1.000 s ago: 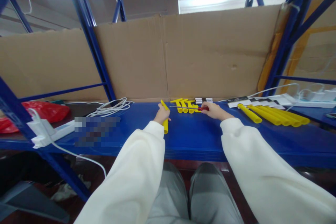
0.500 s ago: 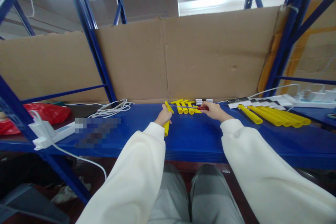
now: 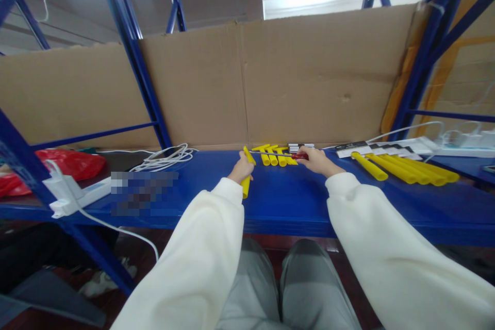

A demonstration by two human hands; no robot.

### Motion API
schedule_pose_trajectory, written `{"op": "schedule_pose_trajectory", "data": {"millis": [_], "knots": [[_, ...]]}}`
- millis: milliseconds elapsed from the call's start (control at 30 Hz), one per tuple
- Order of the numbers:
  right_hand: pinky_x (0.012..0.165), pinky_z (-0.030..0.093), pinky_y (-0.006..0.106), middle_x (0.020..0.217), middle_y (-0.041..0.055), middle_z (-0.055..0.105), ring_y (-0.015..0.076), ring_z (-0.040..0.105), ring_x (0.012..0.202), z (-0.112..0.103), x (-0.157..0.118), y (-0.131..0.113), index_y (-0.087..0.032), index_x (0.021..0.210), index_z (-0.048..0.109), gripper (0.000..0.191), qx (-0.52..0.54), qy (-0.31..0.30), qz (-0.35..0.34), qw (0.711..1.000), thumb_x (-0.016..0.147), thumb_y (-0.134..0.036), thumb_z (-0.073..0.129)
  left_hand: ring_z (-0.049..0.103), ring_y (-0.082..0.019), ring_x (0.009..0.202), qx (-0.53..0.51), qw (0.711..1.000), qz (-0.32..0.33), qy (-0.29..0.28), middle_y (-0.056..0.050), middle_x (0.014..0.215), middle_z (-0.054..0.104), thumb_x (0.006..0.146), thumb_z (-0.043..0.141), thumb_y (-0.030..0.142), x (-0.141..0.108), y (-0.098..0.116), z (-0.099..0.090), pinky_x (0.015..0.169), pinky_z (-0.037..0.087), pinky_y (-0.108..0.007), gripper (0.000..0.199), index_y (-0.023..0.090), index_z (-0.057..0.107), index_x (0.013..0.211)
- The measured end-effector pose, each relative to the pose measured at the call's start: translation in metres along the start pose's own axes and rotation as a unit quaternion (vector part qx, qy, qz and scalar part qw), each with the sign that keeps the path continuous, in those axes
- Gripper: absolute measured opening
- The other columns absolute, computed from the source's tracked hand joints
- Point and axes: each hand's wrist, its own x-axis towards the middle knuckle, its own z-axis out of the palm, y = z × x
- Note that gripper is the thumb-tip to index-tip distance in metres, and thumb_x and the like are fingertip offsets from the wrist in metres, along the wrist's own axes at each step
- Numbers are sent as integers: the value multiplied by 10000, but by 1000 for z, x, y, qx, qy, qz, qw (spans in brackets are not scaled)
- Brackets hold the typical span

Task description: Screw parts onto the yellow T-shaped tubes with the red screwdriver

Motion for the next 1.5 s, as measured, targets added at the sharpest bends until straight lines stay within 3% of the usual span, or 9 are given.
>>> {"op": "schedule_pose_trajectory", "data": {"millis": [767,1067,1333,1500], "knots": [[802,466,346,1006,72,771,257,697,942,3,1,2,-237,1023,678,174,-11,-3,-2,1000,858,-255,625,614,-135,463,21,1000,8,-8,-194,1123,694,948,445,141,-1,1,-1,448,503,-250,399,145,289,1315],[701,426,299,932,85,754,231,674,831,-6,-3,-2,-213,948,642,104,-38,-3,-24,999,848,-230,618,665,-185,556,72,997,25,-9,-109,852,709,946,435,151,-13,6,-7,538,538,-261,411,143,322,1342],[659,383,296,900,100,759,250,680,797,-18,-9,-17,-213,982,643,132,-118,-10,-28,993,870,-255,587,646,-141,524,52,998,37,6,-99,962,704,908,489,113,-7,2,-4,547,538,-245,391,180,368,1274],[731,391,323,945,120,770,265,695,842,-19,-10,-22,-192,1021,670,199,-143,-13,-27,989,890,-283,551,669,-148,558,44,998,47,11,-88,982,707,890,521,112,-3,-2,-3,564,554,-255,399,194,383,1255]]}}
